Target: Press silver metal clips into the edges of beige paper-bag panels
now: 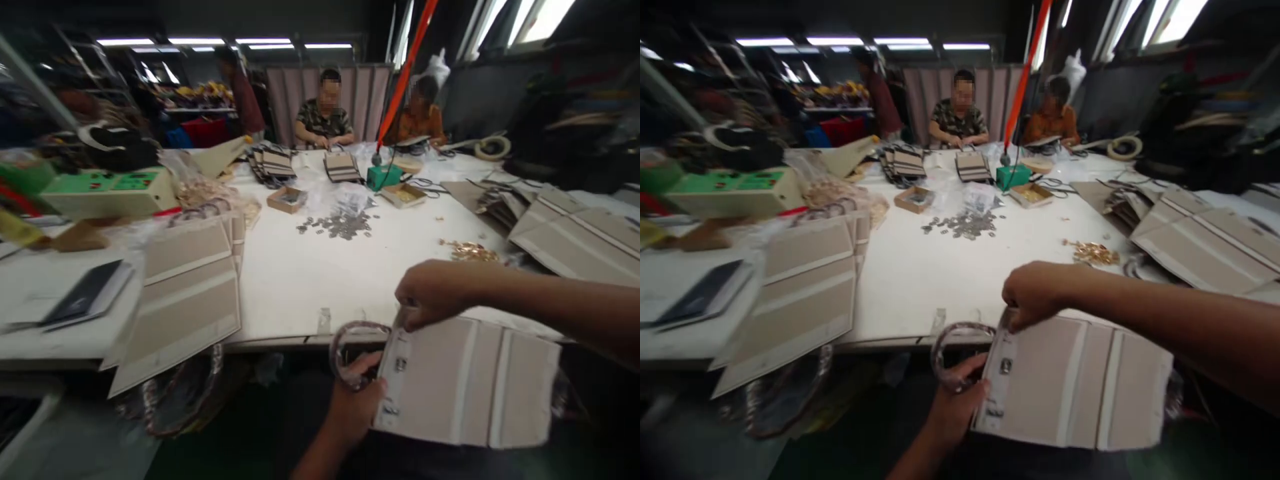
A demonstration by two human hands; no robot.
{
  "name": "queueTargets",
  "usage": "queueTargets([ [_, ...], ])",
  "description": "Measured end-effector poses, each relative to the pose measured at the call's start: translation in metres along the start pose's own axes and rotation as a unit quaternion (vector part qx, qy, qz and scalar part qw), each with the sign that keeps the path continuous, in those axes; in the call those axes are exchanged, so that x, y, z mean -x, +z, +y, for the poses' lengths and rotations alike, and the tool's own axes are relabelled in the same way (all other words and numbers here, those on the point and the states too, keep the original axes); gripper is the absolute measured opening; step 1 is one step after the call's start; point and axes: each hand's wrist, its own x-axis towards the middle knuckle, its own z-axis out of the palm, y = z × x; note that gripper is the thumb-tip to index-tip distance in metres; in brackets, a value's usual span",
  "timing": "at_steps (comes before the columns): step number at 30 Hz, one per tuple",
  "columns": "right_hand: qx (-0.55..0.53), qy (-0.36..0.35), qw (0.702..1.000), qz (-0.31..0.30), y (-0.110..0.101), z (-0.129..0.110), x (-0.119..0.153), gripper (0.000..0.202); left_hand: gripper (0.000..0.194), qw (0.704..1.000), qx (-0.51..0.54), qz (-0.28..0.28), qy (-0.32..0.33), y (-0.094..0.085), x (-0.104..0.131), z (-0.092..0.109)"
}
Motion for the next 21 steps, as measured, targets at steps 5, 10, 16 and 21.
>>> queueTargets([
  [5, 0.067, 0.073, 0.993, -0.071, 0.011, 0.023, -0.019, 0.014, 0.061, 0.978, 0.174, 0.021, -0.116, 0.008, -0.008, -0.015],
  [10, 0.054, 0.109, 0.987, -0.102, 0.034, 0.039, -0.036, 0.021, 0.054, 0.960, 0.225, 0.077, -0.149, 0.025, -0.019, -0.026],
  [16, -0.130, 0.108, 0.964, 0.204, 0.051, 0.035, -0.017, 0.016, 0.042, 0.933, 0.272, 0.175, -0.159, 0.039, -0.035, -0.022],
  [21, -0.530, 0.096, 0.703, 0.464, 0.080, -0.004, 0.012, 0.049, 0.036, 0.916, 0.298, 0.215, -0.164, 0.050, -0.043, -0.009],
])
